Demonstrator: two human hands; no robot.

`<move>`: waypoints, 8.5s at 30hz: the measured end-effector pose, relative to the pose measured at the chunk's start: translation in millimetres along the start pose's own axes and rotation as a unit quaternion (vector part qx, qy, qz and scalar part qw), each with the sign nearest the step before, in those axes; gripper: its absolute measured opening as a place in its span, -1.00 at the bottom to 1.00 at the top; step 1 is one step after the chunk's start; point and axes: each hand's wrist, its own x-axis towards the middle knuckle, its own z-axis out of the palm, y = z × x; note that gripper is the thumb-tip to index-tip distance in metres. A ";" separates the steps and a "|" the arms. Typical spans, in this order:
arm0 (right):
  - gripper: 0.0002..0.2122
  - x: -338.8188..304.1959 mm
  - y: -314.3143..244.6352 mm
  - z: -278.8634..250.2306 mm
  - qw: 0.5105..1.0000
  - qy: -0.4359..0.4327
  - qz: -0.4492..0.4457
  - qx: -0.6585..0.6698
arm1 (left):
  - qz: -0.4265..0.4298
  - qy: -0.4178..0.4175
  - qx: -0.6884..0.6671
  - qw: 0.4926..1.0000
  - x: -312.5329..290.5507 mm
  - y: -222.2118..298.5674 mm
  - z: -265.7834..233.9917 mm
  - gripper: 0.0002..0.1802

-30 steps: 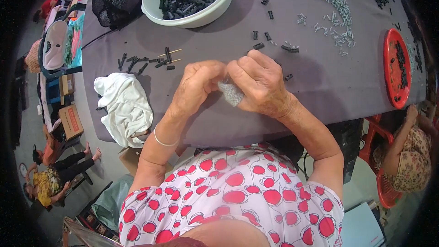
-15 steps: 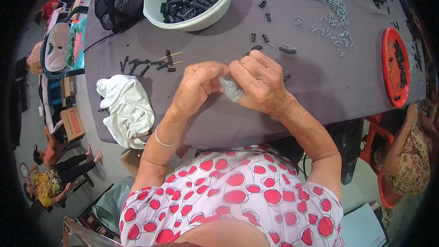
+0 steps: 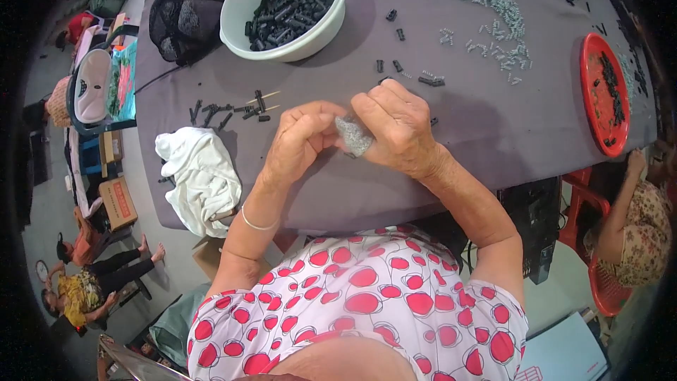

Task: Assembling small black plastic components at a workshop table.

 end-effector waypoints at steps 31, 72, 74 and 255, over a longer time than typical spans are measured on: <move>-0.64 0.8 18.5 -8.8 0.981 0.178 -0.004 -0.083 | 0.147 0.017 0.127 0.981 -3.2 -23.3 0.5 -0.80; -0.81 -21.5 47.1 -75.5 0.951 -0.029 0.303 0.061 | 0.357 0.228 0.385 0.820 17.4 109.9 3.2 -0.79; -0.82 -24.0 45.3 -71.3 0.955 -0.054 0.284 0.060 | 0.322 0.234 0.509 0.763 34.5 117.4 -13.1 -0.83; -0.70 8.9 -15.1 -52.5 0.959 -0.084 0.248 0.109 | 0.076 0.026 0.025 0.996 15.7 -15.3 25.8 -0.86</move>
